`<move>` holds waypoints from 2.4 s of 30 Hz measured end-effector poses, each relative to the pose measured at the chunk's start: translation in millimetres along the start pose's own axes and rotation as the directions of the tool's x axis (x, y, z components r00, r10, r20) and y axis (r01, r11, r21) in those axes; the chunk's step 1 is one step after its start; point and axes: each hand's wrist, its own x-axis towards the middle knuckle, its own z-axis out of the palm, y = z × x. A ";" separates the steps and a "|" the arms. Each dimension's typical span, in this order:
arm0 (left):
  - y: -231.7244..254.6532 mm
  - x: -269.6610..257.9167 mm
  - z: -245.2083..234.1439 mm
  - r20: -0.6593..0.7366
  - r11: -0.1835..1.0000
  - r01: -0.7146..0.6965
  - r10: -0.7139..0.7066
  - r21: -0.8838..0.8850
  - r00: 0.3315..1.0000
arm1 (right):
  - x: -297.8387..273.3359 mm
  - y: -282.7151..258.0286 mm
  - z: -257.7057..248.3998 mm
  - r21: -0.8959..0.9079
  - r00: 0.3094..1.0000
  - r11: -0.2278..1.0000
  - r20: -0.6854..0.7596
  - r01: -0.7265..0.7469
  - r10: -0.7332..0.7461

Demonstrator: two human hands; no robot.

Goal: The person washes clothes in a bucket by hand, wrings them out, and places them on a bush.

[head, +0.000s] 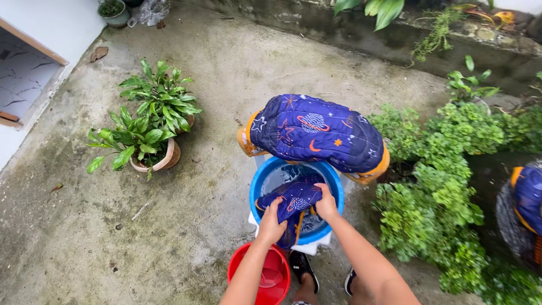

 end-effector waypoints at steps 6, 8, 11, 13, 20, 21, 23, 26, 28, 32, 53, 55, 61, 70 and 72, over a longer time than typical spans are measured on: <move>-42.4 46.9 25.2 0.197 0.937 0.262 -0.309 0.230 0.931 | 25.9 17.4 36.3 -0.300 0.992 0.954 0.121 -0.007 0.045; -46.6 61.3 30.0 0.295 0.874 0.288 -0.416 0.392 0.860 | 27.7 22.5 45.1 -0.374 0.975 0.926 0.182 -0.054 0.130; -56.3 75.6 50.3 0.371 0.786 0.221 -0.494 0.578 0.786 | 25.1 23.3 56.0 -0.438 0.936 0.893 0.258 -0.106 0.238; -70.2 82.0 64.5 0.400 0.741 0.209 -0.551 0.638 0.733 | 22.8 22.1 58.4 -0.456 0.934 0.889 0.295 -0.048 0.201; -126.7 91.9 118.5 0.455 0.665 0.018 -0.531 0.747 0.715 | 16.5 43.2 60.1 -0.596 0.858 0.803 0.418 0.011 0.299; -128.1 90.6 121.5 0.441 0.653 -0.015 -0.495 0.757 0.749 | 14.7 46.5 61.5 -0.627 0.853 0.779 0.412 0.010 0.320; -125.0 86.5 121.8 0.414 0.623 -0.080 -0.414 0.778 0.810 | 12.4 52.8 62.9 -0.685 0.845 0.729 0.396 0.011 0.360; -107.5 84.3 109.0 0.392 0.626 -0.079 -0.380 0.776 0.838 | 12.8 62.8 60.5 -0.652 0.854 0.755 0.359 -0.060 0.378; -88.2 93.5 91.7 0.481 0.660 -0.041 -0.503 0.750 0.718 | 15.4 62.7 59.1 -0.569 0.939 0.817 0.227 -0.087 0.258; -95.7 111.0 48.4 0.398 0.786 0.335 -0.570 0.520 0.719 | 13.6 46.0 48.1 -0.030 0.985 0.986 0.057 -0.162 0.163; -115.0 94.2 67.2 0.060 0.656 0.353 -0.424 -0.667 0.904 | -56.2 -58.1 22.8 0.122 0.841 0.929 0.396 0.350 -0.368; -100.2 90.5 57.0 0.020 0.703 0.381 -0.463 -0.601 0.886 | -49.1 -42.3 19.7 -0.061 0.851 0.892 0.336 0.447 -0.403; -72.8 87.2 10.5 -0.046 0.860 0.247 -0.253 0.447 0.966 | -28.6 -12.9 -9.0 -0.505 0.889 0.815 0.457 0.283 -0.026; -55.6 102.2 55.5 0.304 0.838 0.389 -0.512 0.383 0.803 | 19.1 24.9 18.8 -0.409 0.937 0.898 0.222 -0.161 0.269; -71.7 105.7 70.2 0.287 0.816 0.405 -0.538 0.413 0.792 | 22.5 9.7 30.2 -0.399 0.924 0.896 0.231 -0.197 0.306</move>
